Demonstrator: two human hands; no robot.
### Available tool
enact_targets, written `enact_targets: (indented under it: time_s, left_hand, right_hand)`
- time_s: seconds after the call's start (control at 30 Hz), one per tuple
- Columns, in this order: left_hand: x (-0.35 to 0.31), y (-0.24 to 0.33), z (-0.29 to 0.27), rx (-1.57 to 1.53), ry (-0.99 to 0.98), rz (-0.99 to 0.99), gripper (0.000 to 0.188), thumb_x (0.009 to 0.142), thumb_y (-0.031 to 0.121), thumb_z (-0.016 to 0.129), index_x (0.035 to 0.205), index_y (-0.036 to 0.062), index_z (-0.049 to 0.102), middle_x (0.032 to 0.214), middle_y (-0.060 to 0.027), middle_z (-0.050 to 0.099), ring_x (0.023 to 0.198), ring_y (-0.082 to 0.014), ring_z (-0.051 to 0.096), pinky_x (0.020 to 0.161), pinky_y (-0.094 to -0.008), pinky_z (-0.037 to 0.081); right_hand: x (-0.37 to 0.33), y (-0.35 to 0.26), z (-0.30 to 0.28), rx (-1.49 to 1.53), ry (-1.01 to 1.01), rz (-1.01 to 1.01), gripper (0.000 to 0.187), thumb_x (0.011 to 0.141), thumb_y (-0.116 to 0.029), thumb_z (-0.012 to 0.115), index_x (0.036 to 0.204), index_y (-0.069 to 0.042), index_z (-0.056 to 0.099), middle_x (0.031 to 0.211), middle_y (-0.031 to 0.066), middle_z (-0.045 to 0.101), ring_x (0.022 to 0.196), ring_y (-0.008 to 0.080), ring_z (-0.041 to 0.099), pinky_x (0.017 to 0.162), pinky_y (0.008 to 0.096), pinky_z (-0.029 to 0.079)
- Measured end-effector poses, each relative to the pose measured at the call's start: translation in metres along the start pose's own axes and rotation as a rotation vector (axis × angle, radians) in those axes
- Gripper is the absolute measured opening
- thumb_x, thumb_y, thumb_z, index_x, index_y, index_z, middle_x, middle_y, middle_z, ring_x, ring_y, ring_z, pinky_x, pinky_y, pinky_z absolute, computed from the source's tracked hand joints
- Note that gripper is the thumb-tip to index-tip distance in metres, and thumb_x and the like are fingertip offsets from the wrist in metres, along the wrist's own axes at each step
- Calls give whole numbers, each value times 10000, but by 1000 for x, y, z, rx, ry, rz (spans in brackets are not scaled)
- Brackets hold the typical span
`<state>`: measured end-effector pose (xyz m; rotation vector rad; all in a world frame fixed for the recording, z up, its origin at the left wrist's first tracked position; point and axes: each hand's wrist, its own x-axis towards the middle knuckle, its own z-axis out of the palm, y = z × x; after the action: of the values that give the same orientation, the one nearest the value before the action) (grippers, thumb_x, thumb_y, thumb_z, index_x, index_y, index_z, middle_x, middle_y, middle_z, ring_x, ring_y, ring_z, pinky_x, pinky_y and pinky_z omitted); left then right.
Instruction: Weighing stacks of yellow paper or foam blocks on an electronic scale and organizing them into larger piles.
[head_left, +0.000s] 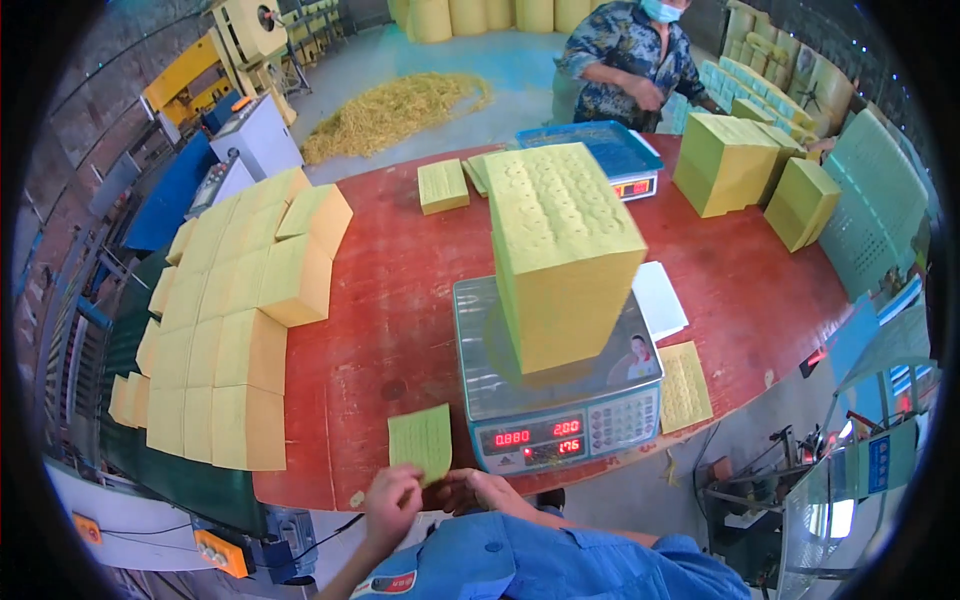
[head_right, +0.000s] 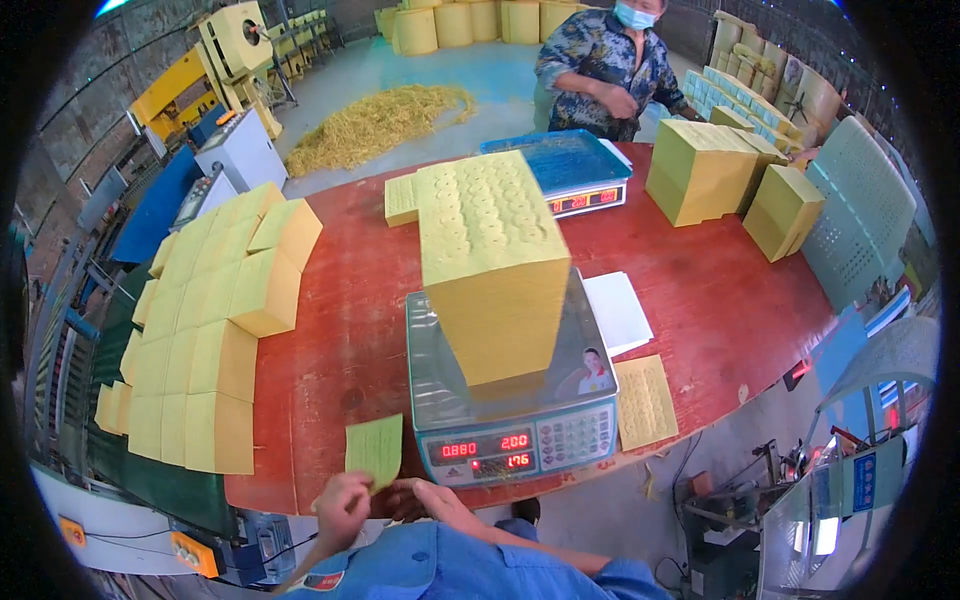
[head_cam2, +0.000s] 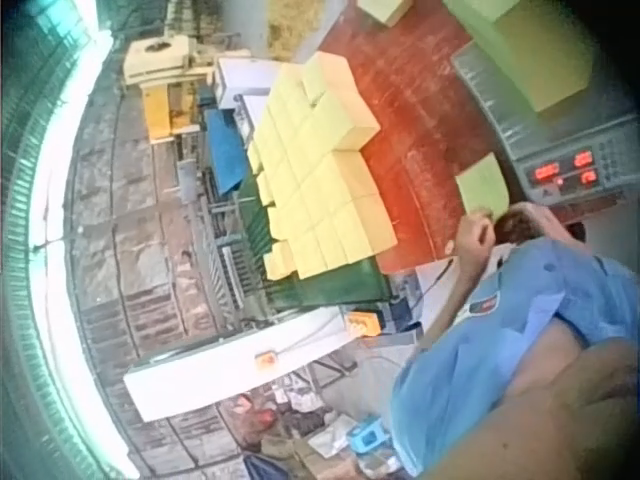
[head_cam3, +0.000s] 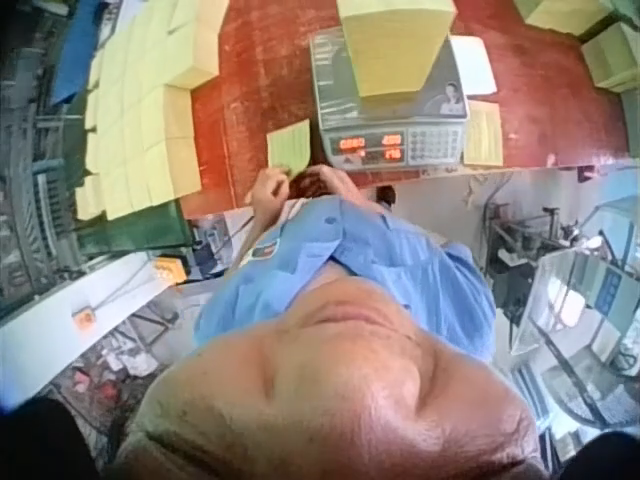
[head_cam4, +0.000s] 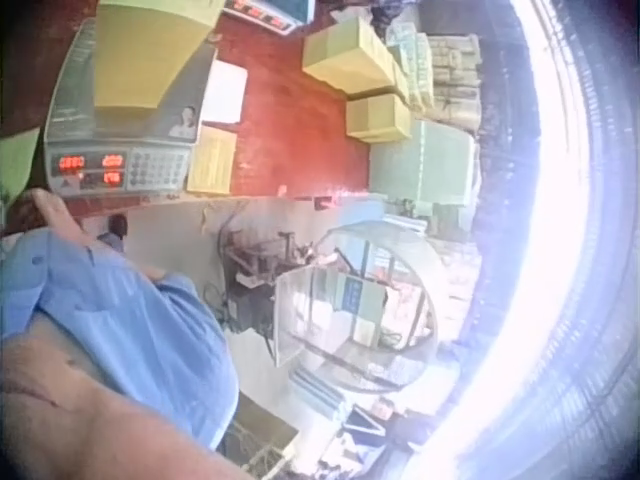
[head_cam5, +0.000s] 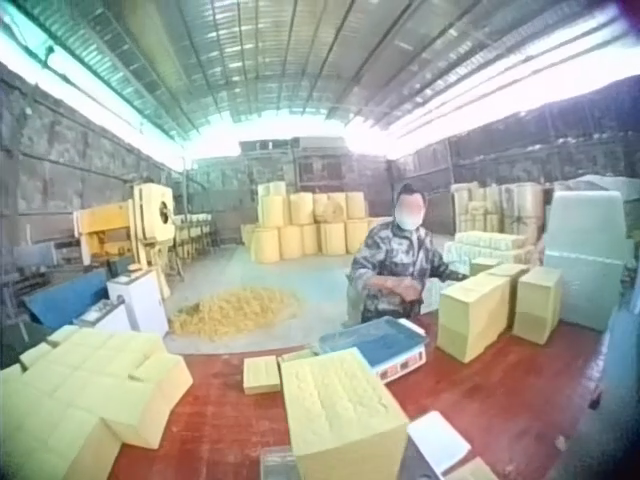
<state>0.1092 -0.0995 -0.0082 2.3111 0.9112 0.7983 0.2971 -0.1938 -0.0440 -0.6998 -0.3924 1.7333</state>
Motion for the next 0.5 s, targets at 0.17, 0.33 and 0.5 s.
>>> enact_targets:
  time_s: [0.17,0.33,0.5]
  left_hand:
    - [-61,18,43,119,48,118,181,712,22,713,864,63,622,1013,-105,669,1024,-326,633,900,-422,493]
    - [-81,64,56,253,184,39,231,778,73,706,980,28,604,1014,-116,666,1045,-297,629,937,-399,474]
    - [-83,88,34,-1072,289,-892,255,961,170,537,1102,-38,585,1076,-94,620,968,-139,602,807,-278,496]
  right_hand:
    - [-22,-11,-8,-139,82,187,419,1006,-276,498,1306,16,514,1143,109,618,972,211,632,842,358,518]
    - [-42,13,-44,-623,148,39,222,913,-88,569,1102,27,563,870,106,616,786,170,587,706,314,501]
    - [-68,-23,-22,-1003,49,-298,131,893,-92,584,961,9,537,747,170,524,701,169,514,668,356,477]
